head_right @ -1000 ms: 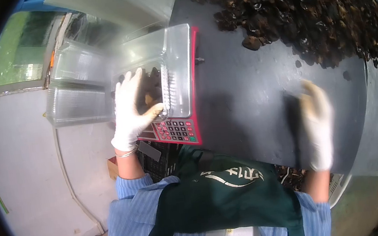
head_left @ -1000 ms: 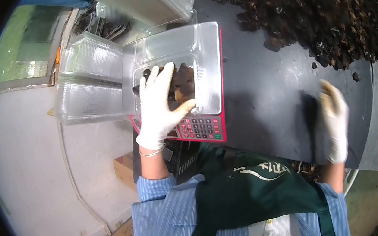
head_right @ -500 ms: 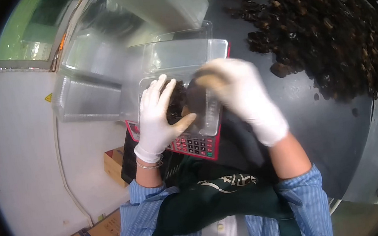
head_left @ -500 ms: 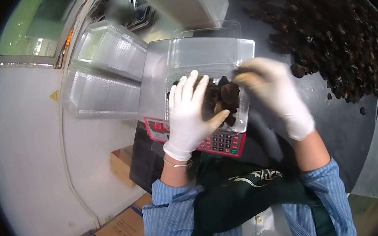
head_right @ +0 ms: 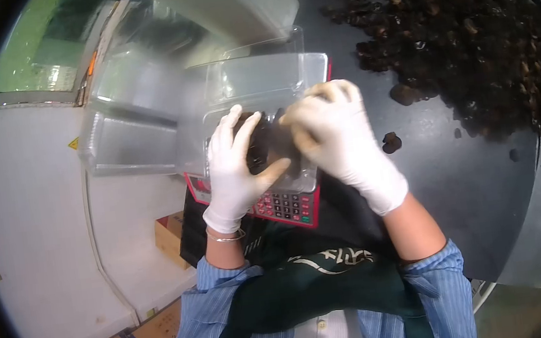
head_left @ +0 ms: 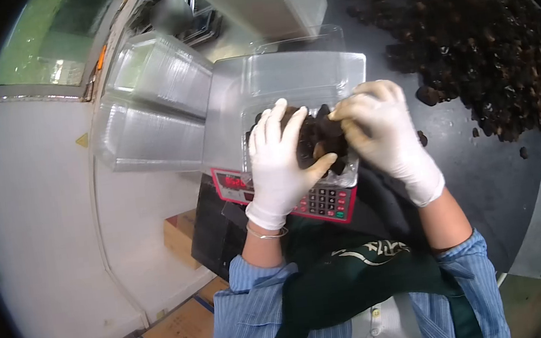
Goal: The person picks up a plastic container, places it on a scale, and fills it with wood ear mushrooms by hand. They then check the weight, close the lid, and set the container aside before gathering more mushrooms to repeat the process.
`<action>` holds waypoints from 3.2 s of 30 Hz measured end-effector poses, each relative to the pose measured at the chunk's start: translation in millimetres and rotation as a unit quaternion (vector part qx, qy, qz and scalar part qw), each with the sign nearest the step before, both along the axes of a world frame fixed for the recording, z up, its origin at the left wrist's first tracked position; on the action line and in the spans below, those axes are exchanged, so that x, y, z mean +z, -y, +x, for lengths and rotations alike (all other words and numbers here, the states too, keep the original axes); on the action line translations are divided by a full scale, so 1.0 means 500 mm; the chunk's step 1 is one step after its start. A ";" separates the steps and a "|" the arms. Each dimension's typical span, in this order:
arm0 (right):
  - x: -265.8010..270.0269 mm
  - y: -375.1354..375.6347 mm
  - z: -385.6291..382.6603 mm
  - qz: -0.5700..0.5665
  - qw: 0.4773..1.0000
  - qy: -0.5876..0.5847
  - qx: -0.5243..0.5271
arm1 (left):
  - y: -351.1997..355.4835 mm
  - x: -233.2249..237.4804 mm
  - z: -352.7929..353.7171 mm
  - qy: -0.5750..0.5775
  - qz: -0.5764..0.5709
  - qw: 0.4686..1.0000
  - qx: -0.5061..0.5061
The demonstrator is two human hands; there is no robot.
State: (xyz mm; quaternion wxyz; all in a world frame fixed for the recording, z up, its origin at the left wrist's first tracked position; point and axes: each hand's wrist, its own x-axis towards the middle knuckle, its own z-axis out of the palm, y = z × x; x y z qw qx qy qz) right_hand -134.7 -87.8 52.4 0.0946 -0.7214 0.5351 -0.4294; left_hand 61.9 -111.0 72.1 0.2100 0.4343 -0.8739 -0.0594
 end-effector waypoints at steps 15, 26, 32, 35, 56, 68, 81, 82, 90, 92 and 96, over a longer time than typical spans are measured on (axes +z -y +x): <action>-0.074 -0.096 -0.169 0.248 0.923 0.204 -0.211 | -0.004 0.074 0.191 -0.585 0.049 0.793 0.161; -0.063 0.120 -0.051 0.155 0.962 0.217 -0.054 | -0.045 -0.012 0.156 -0.420 0.421 0.784 0.177; 0.033 0.012 -0.058 0.217 0.875 0.407 0.145 | -0.065 -0.033 0.178 -0.569 0.496 0.640 0.145; 0.019 -0.056 -0.054 0.224 0.933 0.233 0.159 | -0.083 -0.025 0.180 -0.627 0.508 0.581 0.106; 0.053 0.022 0.050 -0.040 0.997 0.048 0.042 | -0.094 -0.026 0.177 -0.458 0.340 0.800 0.188; -0.043 -0.033 -0.128 0.104 0.963 0.132 -0.209 | -0.069 -0.011 0.212 -0.503 0.237 0.802 0.220; 0.059 -0.025 -0.051 0.243 0.888 0.351 0.171 | -0.104 -0.038 0.179 -0.614 0.532 0.572 0.112; 0.054 -0.042 -0.052 0.243 0.886 0.354 0.174 | -0.103 -0.041 0.189 -0.625 0.547 0.552 0.077; -0.034 -0.112 -0.010 0.336 0.887 0.312 0.044 | -0.110 -0.022 0.171 -0.523 0.494 0.684 0.117; -0.020 -0.116 -0.010 0.378 0.829 0.396 0.111 | -0.102 -0.052 0.175 -0.533 0.452 0.714 0.045; -0.054 -0.127 0.025 0.244 0.906 0.335 0.086 | -0.103 -0.043 0.198 -0.384 0.432 0.807 0.123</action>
